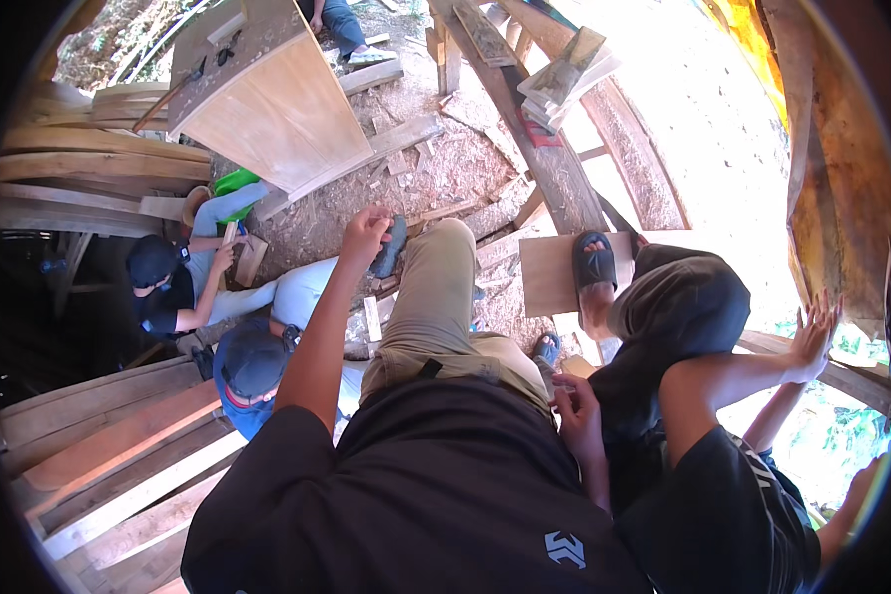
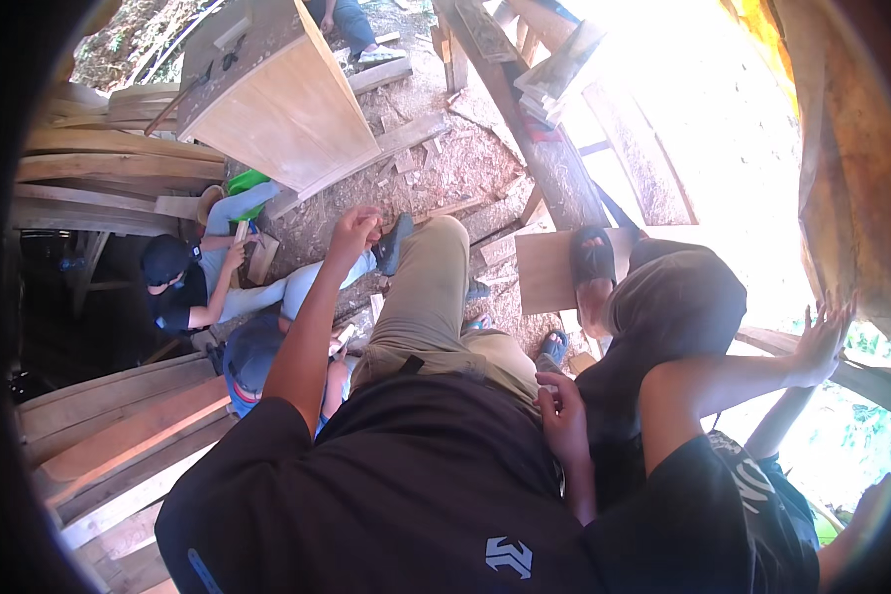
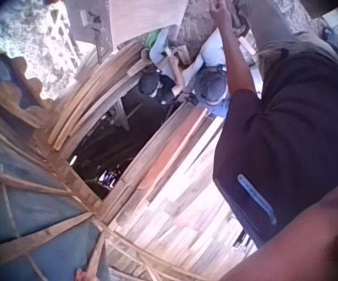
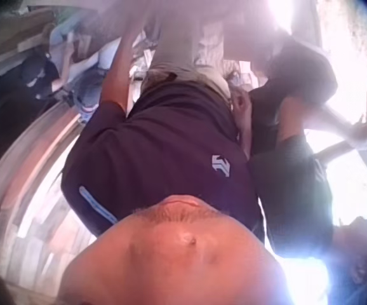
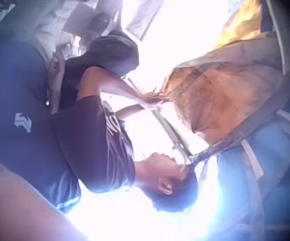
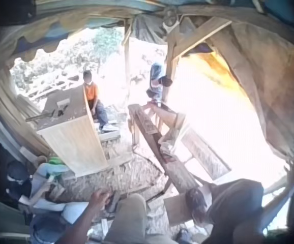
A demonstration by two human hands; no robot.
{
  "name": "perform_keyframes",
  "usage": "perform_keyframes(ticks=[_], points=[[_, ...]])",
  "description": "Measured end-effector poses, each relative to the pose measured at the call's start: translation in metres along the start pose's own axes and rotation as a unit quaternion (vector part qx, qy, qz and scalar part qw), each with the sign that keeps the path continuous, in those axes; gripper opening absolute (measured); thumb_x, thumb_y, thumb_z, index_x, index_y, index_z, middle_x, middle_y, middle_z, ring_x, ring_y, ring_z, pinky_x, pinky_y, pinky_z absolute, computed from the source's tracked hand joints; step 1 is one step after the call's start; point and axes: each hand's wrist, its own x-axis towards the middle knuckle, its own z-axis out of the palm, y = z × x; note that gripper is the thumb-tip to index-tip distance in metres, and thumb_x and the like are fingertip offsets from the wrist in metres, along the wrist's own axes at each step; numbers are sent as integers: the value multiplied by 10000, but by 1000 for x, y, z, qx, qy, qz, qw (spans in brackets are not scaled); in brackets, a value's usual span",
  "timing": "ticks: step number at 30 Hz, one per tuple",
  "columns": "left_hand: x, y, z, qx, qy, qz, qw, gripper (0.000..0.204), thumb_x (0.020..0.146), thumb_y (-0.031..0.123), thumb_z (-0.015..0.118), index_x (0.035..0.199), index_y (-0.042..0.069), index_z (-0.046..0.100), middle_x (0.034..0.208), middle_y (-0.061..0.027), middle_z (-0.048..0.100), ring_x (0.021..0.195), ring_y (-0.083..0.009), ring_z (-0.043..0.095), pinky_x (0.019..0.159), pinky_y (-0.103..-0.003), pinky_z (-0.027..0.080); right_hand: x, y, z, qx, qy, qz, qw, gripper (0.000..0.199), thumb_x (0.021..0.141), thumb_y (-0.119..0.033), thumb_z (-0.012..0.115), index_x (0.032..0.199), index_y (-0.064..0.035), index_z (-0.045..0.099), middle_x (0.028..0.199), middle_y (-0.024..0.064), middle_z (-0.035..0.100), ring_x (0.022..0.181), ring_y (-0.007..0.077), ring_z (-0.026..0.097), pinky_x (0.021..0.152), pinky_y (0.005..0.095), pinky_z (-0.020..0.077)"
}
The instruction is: The person handles and sorts small blocks of wood by hand while sitting on the ground in a workshop area.
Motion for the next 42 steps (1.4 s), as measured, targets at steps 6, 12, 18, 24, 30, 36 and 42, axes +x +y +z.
perform_keyframes(ticks=[6, 12, 18, 24, 30, 36, 42], points=[[47, 15, -10, -23, 23, -21, 999, 243, 957, 162, 579, 1181, 88, 641, 1031, -65, 708, 715, -108, 647, 556, -254, 485, 34, -27, 1, 2, 31, 16, 999, 243, 963, -57, 562, 1197, -21, 616, 1131, 122, 636, 858, 160, 649, 757, 298, 526], [132, 45, -30, 37, 9, 3, 999, 221, 967, 131, 555, 1161, 57, 631, 1000, -60, 699, 696, -111, 637, 555, -260, 485, 123, -66, 18, 49, 89, 35, 994, 262, 943, -62, 580, 1201, -34, 617, 922, 77, 665, 821, 143, 638, 691, 297, 509], [228, 88, -82, 32, 7, 3, 999, 231, 968, 149, 559, 1177, 74, 622, 997, -44, 688, 734, -107, 648, 592, -268, 484, 281, -103, 32, -10, 152, -64, 986, 313, 913, -26, 574, 1221, -69, 617, 1017, 96, 640, 811, 163, 636, 678, 297, 512], [269, 61, -152, 43, 27, -97, 994, 233, 963, 193, 585, 1180, 114, 614, 1020, -15, 694, 744, -85, 644, 625, -240, 488, 398, -188, 41, -140, 118, -91, 979, 326, 902, -19, 574, 1223, -55, 617, 1084, 131, 639, 817, 201, 648, 679, 310, 529], [292, 45, -188, 64, 3, -141, 988, 249, 965, 178, 576, 1199, 97, 604, 1015, -39, 696, 741, -109, 655, 596, -261, 484, 460, -249, 77, -157, 107, -84, 978, 318, 897, -19, 594, 1211, -54, 628, 1119, 135, 621, 796, 197, 646, 666, 302, 529], [325, 80, -161, 47, -37, -135, 989, 252, 972, 164, 570, 1207, 84, 608, 1036, -54, 703, 746, -120, 662, 606, -260, 491, 486, -310, 101, -166, 73, -143, 973, 319, 896, -17, 599, 1210, -69, 624, 1146, 124, 594, 769, 185, 633, 651, 298, 532], [389, 120, -95, 1, -104, -82, 991, 258, 961, 125, 580, 1203, 43, 612, 1025, -83, 701, 788, -132, 668, 663, -282, 528, 549, -356, 102, -191, 79, -195, 959, 285, 920, -40, 595, 1203, -69, 622, 1149, 96, 583, 813, 159, 608, 691, 287, 532]])
